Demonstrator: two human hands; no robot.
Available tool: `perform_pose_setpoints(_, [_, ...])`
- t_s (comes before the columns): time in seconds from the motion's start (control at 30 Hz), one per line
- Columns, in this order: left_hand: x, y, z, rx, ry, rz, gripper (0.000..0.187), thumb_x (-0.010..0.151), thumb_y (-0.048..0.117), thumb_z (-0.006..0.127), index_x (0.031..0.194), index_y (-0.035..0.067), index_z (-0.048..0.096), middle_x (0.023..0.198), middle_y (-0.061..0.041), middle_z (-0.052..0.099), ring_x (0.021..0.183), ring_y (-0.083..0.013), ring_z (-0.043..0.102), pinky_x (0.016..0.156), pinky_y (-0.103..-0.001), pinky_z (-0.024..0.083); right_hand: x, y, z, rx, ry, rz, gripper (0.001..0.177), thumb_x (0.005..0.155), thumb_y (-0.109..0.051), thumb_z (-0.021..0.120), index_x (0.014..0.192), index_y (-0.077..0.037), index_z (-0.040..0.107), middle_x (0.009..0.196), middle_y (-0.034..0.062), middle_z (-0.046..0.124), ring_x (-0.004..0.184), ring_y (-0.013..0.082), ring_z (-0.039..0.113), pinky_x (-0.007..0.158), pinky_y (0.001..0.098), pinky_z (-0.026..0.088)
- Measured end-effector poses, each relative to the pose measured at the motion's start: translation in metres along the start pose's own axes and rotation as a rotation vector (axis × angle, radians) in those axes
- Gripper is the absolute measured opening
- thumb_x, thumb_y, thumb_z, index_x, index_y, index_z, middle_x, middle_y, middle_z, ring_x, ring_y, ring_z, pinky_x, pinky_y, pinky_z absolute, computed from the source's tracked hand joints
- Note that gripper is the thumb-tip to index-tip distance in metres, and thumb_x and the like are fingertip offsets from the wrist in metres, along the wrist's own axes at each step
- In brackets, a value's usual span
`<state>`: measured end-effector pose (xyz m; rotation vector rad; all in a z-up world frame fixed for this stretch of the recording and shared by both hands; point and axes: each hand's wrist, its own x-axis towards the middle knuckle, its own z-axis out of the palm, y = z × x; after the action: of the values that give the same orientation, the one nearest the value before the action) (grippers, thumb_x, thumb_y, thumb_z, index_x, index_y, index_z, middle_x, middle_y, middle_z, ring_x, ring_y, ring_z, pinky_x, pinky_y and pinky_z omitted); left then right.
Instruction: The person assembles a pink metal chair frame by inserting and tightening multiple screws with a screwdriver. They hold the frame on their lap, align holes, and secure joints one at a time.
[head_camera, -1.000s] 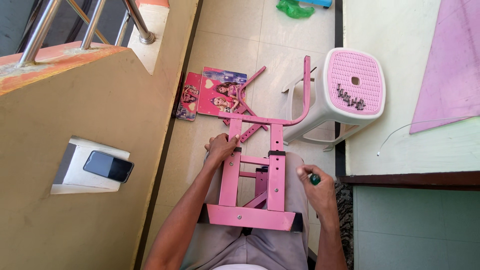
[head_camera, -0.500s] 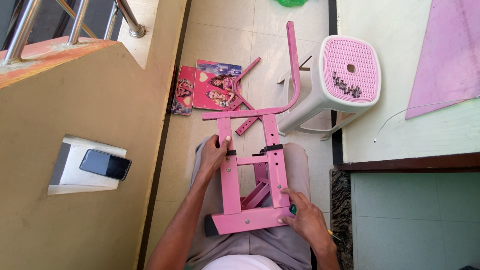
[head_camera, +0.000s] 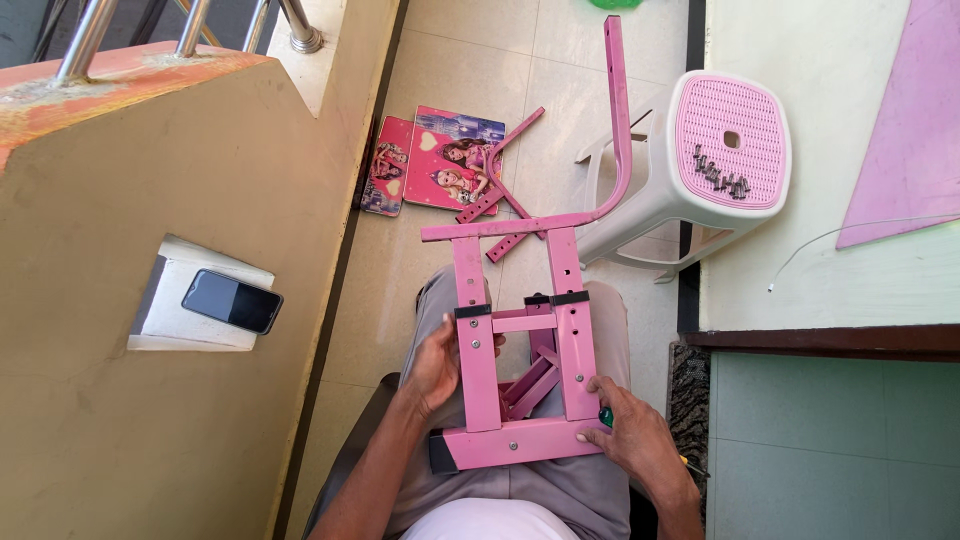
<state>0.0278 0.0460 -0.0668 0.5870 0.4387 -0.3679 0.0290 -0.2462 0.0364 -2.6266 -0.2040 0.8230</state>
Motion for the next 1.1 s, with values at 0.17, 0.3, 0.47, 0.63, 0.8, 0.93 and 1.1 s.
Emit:
perform_pose_setpoints(0.17, [-0.013,-0.024,-0.008,-0.16,0.015,-0.068,0.054,0.108,0.032,0.031,0.134,-0.008,0.056,0.128,-0.023,0.068,0.115,-0.0285,0.07,0.101,-0.041,0.059,0.003,0.009,-0.009,0.058,0.195,-0.109,0.035,0.079,-0.03,0.081,0.105,-0.01,0.069,0.097,0.0073,0.074,0.089,0.0228,0.074,0.078,0.0405,0.058])
perform_pose_setpoints(0.3, [-0.019,-0.033,-0.005,-0.13,0.067,0.074,0.042,0.108,0.026,0.042,0.131,-0.005,0.059,0.115,-0.023,0.074,0.097,-0.0259,0.075,0.084,-0.036,0.064,0.007,0.005,-0.012,0.596,0.524,-0.261,0.03,0.09,-0.037,0.072,0.082,-0.008,0.069,0.063,0.0048,0.06,0.053,0.0121,0.054,0.044,0.032,0.042])
perform_pose_setpoints(0.47, [-0.017,-0.033,-0.004,-0.141,0.048,0.152,0.033,0.104,0.021,0.052,0.123,-0.002,0.066,0.103,-0.019,0.076,0.082,-0.0239,0.077,0.071,-0.034,0.066,0.06,-0.051,0.015,1.275,0.499,-1.049,0.058,0.106,-0.05,0.056,0.068,-0.006,0.054,0.059,-0.001,0.046,0.046,0.0073,0.037,0.039,0.0265,0.03])
perform_pose_setpoints(0.63, [-0.011,-0.043,-0.015,-0.209,0.036,0.179,0.023,0.106,0.017,0.057,0.112,-0.001,0.068,0.095,-0.012,0.076,0.078,-0.0142,0.074,0.071,-0.027,0.066,0.086,-0.105,0.035,1.315,0.204,-1.04,0.067,0.109,-0.056,0.044,0.067,-0.005,0.045,0.06,0.0006,0.04,0.05,0.0093,0.034,0.044,0.027,0.026])
perform_pose_setpoints(0.8, [-0.007,-0.055,-0.02,-0.258,-0.005,0.208,0.025,0.108,0.023,0.06,0.106,0.001,0.071,0.087,-0.006,0.075,0.069,-0.0074,0.071,0.062,-0.021,0.062,0.083,-0.119,0.031,1.268,0.165,-1.025,0.067,0.109,-0.057,0.042,0.068,-0.005,0.042,0.059,0.0006,0.039,0.05,0.0105,0.033,0.046,0.0277,0.027])
perform_pose_setpoints(0.93, [-0.008,-0.051,-0.012,-0.285,0.04,0.176,0.025,0.105,0.024,0.06,0.105,0.002,0.071,0.089,-0.005,0.075,0.072,-0.0078,0.072,0.064,-0.022,0.063,0.08,-0.121,0.026,1.24,0.22,-1.032,0.067,0.109,-0.058,0.041,0.066,-0.006,0.042,0.057,0.0005,0.038,0.049,0.0103,0.033,0.044,0.0271,0.028])
perform_pose_setpoints(1.1, [-0.011,-0.05,-0.007,-0.272,0.06,0.167,0.028,0.104,0.026,0.059,0.105,0.002,0.072,0.087,-0.005,0.075,0.071,-0.0074,0.071,0.062,-0.022,0.063,0.076,-0.118,0.025,1.22,0.226,-1.041,0.067,0.108,-0.059,0.041,0.066,-0.007,0.04,0.057,0.0004,0.038,0.049,0.0104,0.032,0.045,0.0274,0.029])
